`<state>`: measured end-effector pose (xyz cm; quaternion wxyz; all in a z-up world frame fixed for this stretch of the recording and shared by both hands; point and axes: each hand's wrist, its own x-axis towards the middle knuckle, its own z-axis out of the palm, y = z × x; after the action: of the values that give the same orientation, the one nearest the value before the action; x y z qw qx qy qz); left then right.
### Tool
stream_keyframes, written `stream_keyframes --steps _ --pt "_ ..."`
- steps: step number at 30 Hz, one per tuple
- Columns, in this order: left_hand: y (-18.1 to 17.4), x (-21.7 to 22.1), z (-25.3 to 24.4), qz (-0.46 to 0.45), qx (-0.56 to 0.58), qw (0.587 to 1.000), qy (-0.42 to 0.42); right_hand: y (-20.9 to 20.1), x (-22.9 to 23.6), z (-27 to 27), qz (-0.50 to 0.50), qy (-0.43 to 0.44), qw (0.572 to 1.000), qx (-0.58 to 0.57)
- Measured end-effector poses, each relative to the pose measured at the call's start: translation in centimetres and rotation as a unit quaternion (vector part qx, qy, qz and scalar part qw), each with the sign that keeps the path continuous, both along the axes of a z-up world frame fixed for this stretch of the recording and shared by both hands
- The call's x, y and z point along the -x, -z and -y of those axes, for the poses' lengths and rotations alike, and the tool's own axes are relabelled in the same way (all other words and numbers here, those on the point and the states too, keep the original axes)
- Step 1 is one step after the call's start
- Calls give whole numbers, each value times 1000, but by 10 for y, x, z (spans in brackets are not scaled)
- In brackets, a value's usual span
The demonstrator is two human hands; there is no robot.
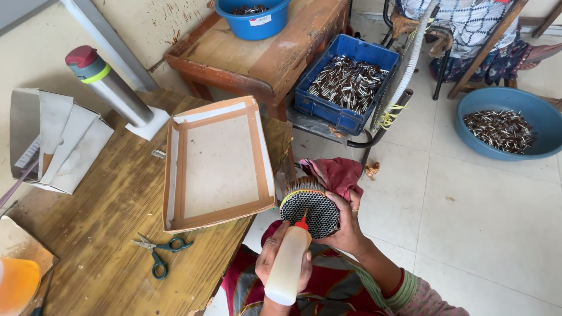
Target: Cleaning a circular mesh manufacturing part with a rag and filling small oil dispenser bottles.
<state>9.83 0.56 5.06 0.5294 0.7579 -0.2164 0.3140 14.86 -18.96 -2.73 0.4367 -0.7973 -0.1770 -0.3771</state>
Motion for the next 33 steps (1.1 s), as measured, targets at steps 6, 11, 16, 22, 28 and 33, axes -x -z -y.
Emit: stream_keyframes --steps 6,11,16,22,28,33 --pt "-16 -3 2 -44 -26 999 -13 8 -7 -1 23 -5 1000 21" --pt "-13 -11 1 17 -116 991 -61 5 -10 -2 15 6 999 30" --pt "-22 -14 3 38 -124 991 -45 10 -13 -1 -11 -17 1000 7" --pt "-11 -11 3 58 -81 995 -20 -5 -11 -2 -12 8 1000 -14" --pt "-12 -15 7 -4 -75 997 -30 1 -15 2 -13 -3 1000 -11" --pt "-17 -17 8 57 -172 982 -59 8 -14 4 -11 -9 1000 -2"
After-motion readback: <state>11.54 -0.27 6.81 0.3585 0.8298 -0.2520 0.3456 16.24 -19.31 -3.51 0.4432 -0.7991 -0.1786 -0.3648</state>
